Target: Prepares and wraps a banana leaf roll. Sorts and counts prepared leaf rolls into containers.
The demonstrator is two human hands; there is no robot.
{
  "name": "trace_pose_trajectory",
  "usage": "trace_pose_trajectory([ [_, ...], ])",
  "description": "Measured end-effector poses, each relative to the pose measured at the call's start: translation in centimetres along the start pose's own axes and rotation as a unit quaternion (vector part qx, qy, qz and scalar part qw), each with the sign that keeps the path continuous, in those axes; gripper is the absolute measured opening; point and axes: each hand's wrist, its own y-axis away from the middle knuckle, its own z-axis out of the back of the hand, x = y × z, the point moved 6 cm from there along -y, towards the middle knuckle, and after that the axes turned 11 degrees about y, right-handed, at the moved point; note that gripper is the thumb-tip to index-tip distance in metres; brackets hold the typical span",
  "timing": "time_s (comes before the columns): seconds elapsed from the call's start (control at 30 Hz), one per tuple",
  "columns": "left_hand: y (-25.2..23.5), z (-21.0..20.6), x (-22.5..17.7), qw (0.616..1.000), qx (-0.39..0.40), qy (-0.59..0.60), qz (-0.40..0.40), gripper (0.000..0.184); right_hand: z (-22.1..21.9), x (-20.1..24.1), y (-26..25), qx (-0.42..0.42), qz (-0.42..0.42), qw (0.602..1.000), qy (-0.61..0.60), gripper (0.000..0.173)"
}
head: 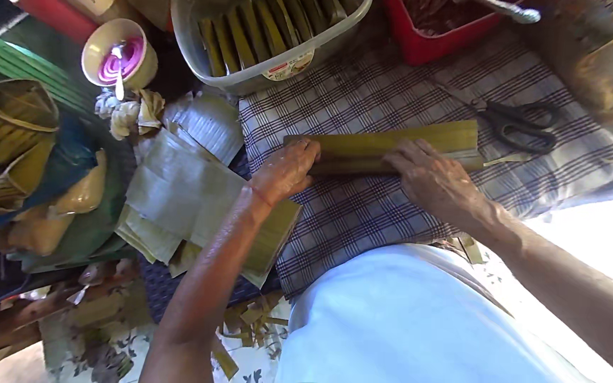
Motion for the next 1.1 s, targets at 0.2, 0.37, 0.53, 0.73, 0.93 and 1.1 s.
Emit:
trace_pose_trajectory([
  [0.2, 0.9, -0.5, 0.5, 0.998, -0.055, -0.024, -0.012, 0.025, 0.5, -3.0, 1.5, -0.012, -0.037, 0.998, -0.050, 0.025],
  [0.37, 1.0, -0.7, 1.1, 0.989, -0.141, -0.022, -0.030, 0.021, 0.7, -5.3, 2.2, -0.007, -0.044, 0.994, -0.103, 0.018],
  [0.53, 0.8, -0.9, 1.2, 0.978, -0.207, -0.011, 0.017, 0.019, 0.8, -7.0, 3.5, -0.046, -0.047, 0.990, -0.122, 0.016],
  [0.73, 0.7, -0.8, 1.2, 0.970, -0.225, -0.019, 0.085, 0.022, 1.1, -8.4, 4.7, -0.058, -0.094, 0.988, -0.105, 0.020],
  [0.93, 0.3, -0.3, 1.6, 0.958, -0.220, -0.051, 0.175, 0.024, 1.2, -9.6, 4.7, -0.028, -0.171, 0.982, -0.071, 0.020],
  [1.1, 0.2, 0.4, 2.0, 0.945, -0.254, -0.084, 0.188, 0.031, 1.5, -9.0, 3.8, -0.028, -0.231, 0.972, -0.021, 0.037],
])
